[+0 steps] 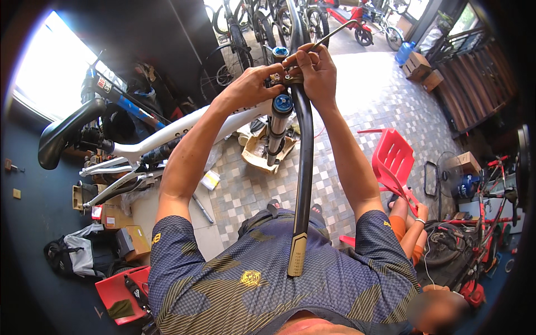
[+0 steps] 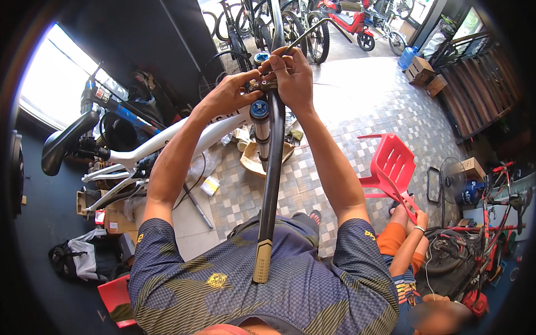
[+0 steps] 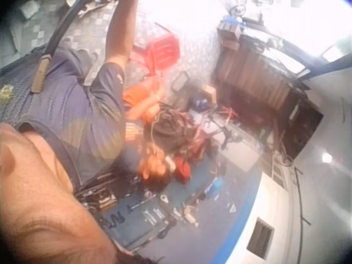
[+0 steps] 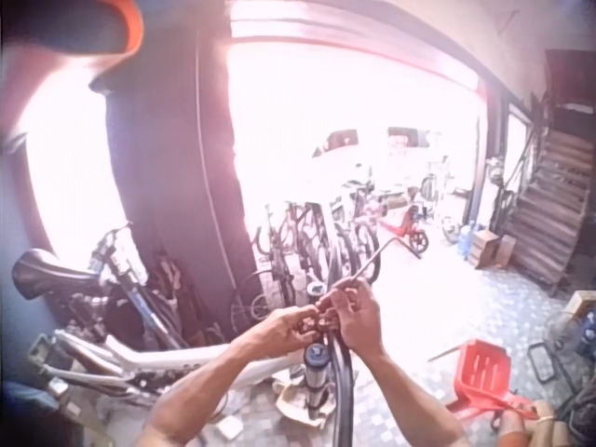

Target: The person installs a bicycle handlebar onto the fork steerer tube, aligns it, and tightens the stem bolts using an Allen key. The person also briefly retrieves a small item from a cluttered workbench.

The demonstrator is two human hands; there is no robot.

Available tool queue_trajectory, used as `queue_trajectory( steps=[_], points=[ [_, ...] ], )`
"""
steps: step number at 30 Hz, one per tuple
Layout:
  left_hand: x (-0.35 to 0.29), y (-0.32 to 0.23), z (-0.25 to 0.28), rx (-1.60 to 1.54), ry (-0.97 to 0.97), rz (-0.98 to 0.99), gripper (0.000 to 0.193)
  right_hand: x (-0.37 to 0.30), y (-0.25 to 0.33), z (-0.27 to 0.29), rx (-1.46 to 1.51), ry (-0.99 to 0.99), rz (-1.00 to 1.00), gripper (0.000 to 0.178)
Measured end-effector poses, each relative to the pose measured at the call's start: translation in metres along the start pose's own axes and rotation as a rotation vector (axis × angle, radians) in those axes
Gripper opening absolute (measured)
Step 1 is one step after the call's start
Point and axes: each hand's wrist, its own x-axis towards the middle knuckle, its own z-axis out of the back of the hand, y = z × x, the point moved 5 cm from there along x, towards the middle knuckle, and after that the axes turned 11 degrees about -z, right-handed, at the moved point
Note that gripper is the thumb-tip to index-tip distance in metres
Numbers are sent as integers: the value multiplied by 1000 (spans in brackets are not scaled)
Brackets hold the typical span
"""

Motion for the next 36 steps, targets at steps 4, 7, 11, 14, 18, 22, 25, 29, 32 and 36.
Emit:
queue_trajectory(
  steps=[4,7,11,14,18,22,25,29,32,36],
  points=[
    [2,-15,4,38,52,58,30,-1,0,2,-10,-2,9,13],
    [0,-16,4,66,29,53,29,0,-2,3,-30,-4,6,13],
    [-2,-12,2,77,-27,17,28,2,-3,3,-53,9,-24,12],
    [-2,-13,0,71,-26,81,28,3,-1,4,-61,1,-29,12],
    [-9,-3,-5,41,-129,109,30,10,6,3,-106,103,-24,13],
    [-13,-3,-10,59,-208,116,32,14,21,8,-222,218,-54,15],
    [-15,-1,-14,67,-243,146,34,11,32,7,-313,279,-120,16],
    [-14,-3,-18,45,-265,213,32,7,35,3,-337,326,-154,17],
    [-15,-5,-20,28,-276,251,33,6,35,3,-342,317,-149,17],
    [-14,-6,-11,22,-222,232,30,7,38,3,-413,284,-144,17]
  ],
)
